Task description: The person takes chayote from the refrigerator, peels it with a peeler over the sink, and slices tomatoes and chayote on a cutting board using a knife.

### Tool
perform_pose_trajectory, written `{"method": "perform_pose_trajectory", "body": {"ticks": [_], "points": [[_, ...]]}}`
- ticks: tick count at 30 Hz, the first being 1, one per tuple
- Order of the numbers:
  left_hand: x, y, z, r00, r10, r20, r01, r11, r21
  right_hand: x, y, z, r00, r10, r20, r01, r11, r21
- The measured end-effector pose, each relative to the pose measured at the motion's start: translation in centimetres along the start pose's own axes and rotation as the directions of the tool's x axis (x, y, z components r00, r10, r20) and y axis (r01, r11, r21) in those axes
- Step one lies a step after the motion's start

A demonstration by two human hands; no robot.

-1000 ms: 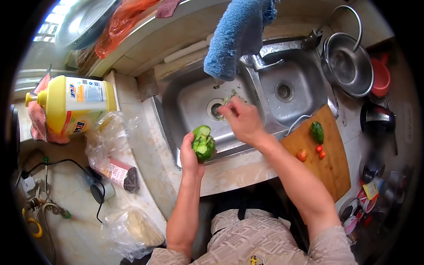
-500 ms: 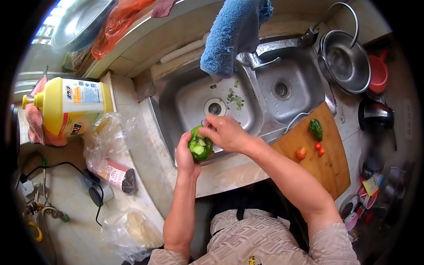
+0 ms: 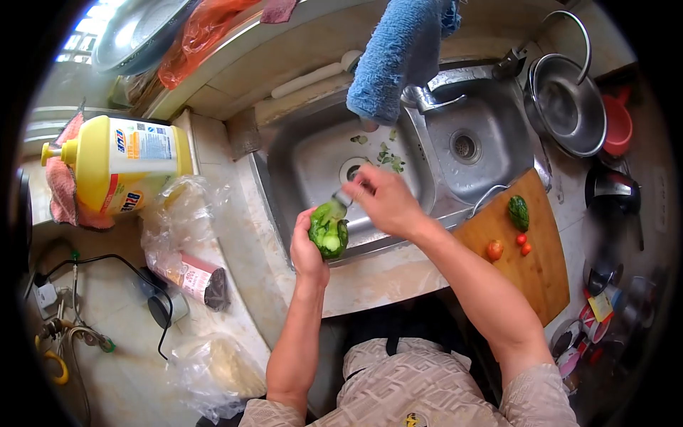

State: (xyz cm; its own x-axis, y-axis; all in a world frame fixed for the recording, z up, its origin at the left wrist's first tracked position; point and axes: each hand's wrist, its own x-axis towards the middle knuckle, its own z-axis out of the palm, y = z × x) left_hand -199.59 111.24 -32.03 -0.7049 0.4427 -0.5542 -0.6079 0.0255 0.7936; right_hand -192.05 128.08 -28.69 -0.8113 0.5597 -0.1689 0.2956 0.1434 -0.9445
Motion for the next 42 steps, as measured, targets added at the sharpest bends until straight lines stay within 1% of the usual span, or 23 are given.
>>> {"method": "perform_pose_trajectory", "body": {"ticks": [3,6,7,10,11,12,13,17,20,21,22,24,27,28,29,30,31,32,34,35,36,39,42], "points": [[-0.3,-0.1,0.9,0.998,0.052,-0.023,-0.048,0.989,0.137,-1.2,0.1,1.9,0.976,-0.084,0.202,0.083,0.996,0.013],[-0.8,0.0,1.1,0.991,0.135,-0.008,-0.126,0.943,0.308,0.3,0.9,0.8,0.993,0.113,-0.02,-0.114,0.989,-0.094],[-0.9,0.0,0.8,0.989,0.15,0.013,-0.146,0.93,0.339,0.7,1.1,0.3,0.986,0.045,-0.158,-0.056,0.996,-0.065],[-1.0,0.2,1.0,0.977,0.215,0.009,-0.196,0.873,0.446,-0.1,0.9,1.2,0.992,0.099,0.072,-0.102,0.994,0.045],[-1.1,0.0,1.0,0.966,0.255,0.027,-0.235,0.838,0.493,-0.8,0.5,1.7,0.981,0.035,0.192,-0.041,0.999,0.029],[-0.9,-0.1,1.1,0.952,0.301,0.05,-0.28,0.798,0.533,-0.9,-0.1,2.0,0.968,0.085,0.235,-0.071,0.995,-0.067],[-0.7,-0.2,1.2,0.935,0.347,0.071,-0.323,0.754,0.572,-0.5,0.7,1.7,0.985,0.086,0.151,-0.074,0.994,-0.082],[0.0,-1.2,-0.9,0.948,0.319,-0.009,-0.261,0.791,0.554,1.6,2.7,-0.7,0.965,0.135,-0.223,-0.155,0.985,-0.077],[0.9,-1.3,-1.6,0.998,0.04,-0.058,-0.031,0.988,0.153,2.2,6.1,-0.4,0.968,0.235,-0.084,-0.221,0.964,0.148],[1.0,-0.8,-0.9,0.984,-0.144,-0.109,0.143,0.99,-0.011,0.9,6.8,0.2,0.973,0.186,-0.136,-0.218,0.934,-0.283],[1.3,-0.6,-0.2,0.993,0.035,-0.117,0.005,0.945,0.326,0.1,6.5,0.8,0.967,0.076,-0.241,-0.182,0.872,-0.454],[1.3,-0.6,0.8,0.932,0.362,0.005,-0.202,0.507,0.838,-0.6,5.7,0.5,0.953,0.198,-0.23,-0.249,0.943,-0.22],[2.2,-0.5,1.2,0.81,0.549,0.207,-0.398,0.254,0.881,-1.5,6.6,0.9,0.952,0.212,-0.22,-0.213,0.977,0.022],[2.4,-0.5,1.2,0.753,0.6,0.271,-0.447,0.164,0.879,-1.6,7.0,0.8,0.914,0.36,-0.187,-0.313,0.919,0.24],[2.6,-0.4,1.0,0.768,0.592,0.245,-0.464,0.25,0.85,-1.5,7.3,0.5,0.865,0.486,-0.126,-0.391,0.808,0.44],[2.8,-0.3,0.7,0.901,0.425,0.086,-0.382,0.682,0.624,-1.6,7.1,0.4,0.805,0.593,-0.034,-0.451,0.647,0.615],[3.0,-0.1,0.5,0.983,0.18,0.026,-0.18,0.948,0.261,-1.8,6.6,0.3,0.784,0.621,0.023,-0.464,0.561,0.685],[3.2,-0.2,0.2,0.994,-0.083,0.074,0.093,0.985,-0.148,-2.2,6.4,0.4,0.798,0.595,0.098,-0.46,0.496,0.736],[2.8,-0.8,-0.2,0.967,-0.169,0.192,0.229,0.907,-0.355,-2.8,5.9,0.7,0.824,0.512,0.241,-0.458,0.354,0.815],[2.5,-1.2,-0.6,0.95,-0.22,0.224,0.299,0.852,-0.429,-3.3,5.8,0.7,0.871,0.398,0.288,-0.438,0.366,0.821],[2.0,-1.2,-0.7,0.928,-0.268,0.26,0.366,0.785,-0.499,-3.3,5.3,0.5,0.888,0.327,0.324,-0.453,0.496,0.741],[1.0,-0.9,-0.6,0.881,-0.314,0.353,0.447,0.795,-0.409,-3.7,3.1,-0.6,0.856,0.206,0.474,-0.442,0.767,0.465],[0.2,-0.3,0.2,0.888,-0.333,0.317,0.415,0.877,-0.242,-3.2,2.6,-0.6,0.867,0.079,0.493,-0.178,0.971,0.157]]}}
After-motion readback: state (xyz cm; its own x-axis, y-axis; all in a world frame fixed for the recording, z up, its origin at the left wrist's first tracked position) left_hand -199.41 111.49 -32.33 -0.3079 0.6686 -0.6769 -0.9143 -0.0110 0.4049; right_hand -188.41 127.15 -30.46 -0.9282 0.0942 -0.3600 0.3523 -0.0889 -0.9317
